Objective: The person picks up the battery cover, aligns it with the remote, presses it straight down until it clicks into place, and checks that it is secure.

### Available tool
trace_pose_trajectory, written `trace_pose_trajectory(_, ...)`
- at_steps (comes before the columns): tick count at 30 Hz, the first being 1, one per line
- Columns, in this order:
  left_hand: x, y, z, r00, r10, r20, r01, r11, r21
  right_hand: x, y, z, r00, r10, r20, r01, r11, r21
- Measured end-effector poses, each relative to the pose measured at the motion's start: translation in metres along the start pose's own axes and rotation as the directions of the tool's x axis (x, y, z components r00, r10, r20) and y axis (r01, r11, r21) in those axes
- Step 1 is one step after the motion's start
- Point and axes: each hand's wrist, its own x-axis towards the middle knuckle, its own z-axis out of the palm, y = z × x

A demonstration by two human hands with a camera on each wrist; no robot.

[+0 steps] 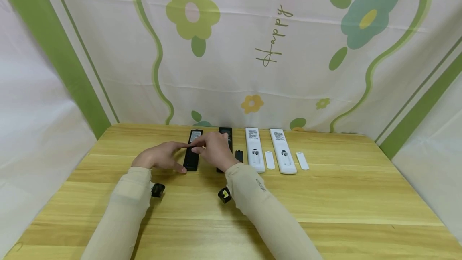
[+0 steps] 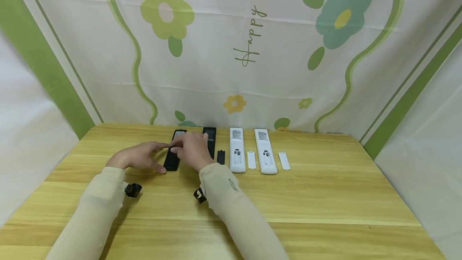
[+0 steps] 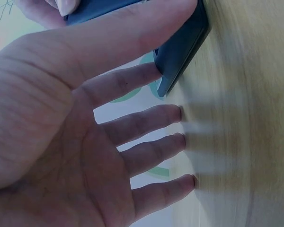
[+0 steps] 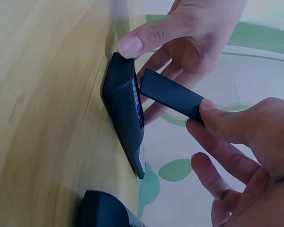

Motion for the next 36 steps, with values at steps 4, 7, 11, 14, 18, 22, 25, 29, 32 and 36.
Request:
trace_pose_trajectory(4,-0.001,0.000,0.000,1.000,0.009,0.001,-0.009,1.000,-0.011,0.004,-0.001,0.004,1.000,-0.007,0.001,0.007,1.000,0.004)
trace_pose_trajectory(7,-0.002,0.001,0.000,1.000,0.013,0.002,-0.013,1.000,-0.018,0.006,-0.001,0.006,1.000,-0.019,-0.004,0.019,1.000,0.010)
trace_pose_trajectory(11,-0.002,0.002,0.000,1.000,0.006,0.006,-0.006,1.000,-0.022,0.007,0.000,0.009,1.000,-0.021,-0.005,0.021,1.000,0.014)
trace_pose_trajectory(14,-0.002,0.003,0.000,1.000,-0.005,0.004,0.005,1.000,-0.022,0.008,0.000,0.010,1.000,-0.021,-0.005,0.021,1.000,0.013)
trace_pose_trajectory(18,-0.001,0.003,-0.001,1.000,-0.012,0.001,0.012,1.000,-0.020,0.008,0.000,0.011,1.000,-0.017,0.002,0.017,1.000,0.019)
trace_pose_trajectory(22,-0.001,0.002,0.000,1.000,-0.007,0.002,0.007,1.000,-0.018,0.008,-0.001,0.012,1.000,-0.007,0.016,0.007,1.000,0.005)
trace_pose_trajectory(25,-0.001,0.001,0.000,1.000,-0.003,0.003,0.003,1.000,-0.023,0.008,-0.002,0.014,1.000,-0.009,0.024,0.010,0.999,-0.035)
trace_pose_trajectory(29,-0.001,0.001,-0.001,1.000,0.002,0.005,-0.002,0.999,-0.032,0.008,-0.002,0.017,1.000,-0.014,0.023,0.017,0.994,-0.106)
trace_pose_trajectory(32,0.000,0.001,-0.001,1.000,0.008,0.005,-0.008,0.999,-0.034,0.007,-0.002,0.019,1.000,-0.012,0.012,0.014,0.987,-0.159)
trace_pose_trajectory(36,0.000,0.000,-0.001,1.000,0.010,0.001,-0.010,0.999,-0.033,0.006,-0.003,0.021,1.000,-0.008,-0.001,0.007,0.978,-0.207)
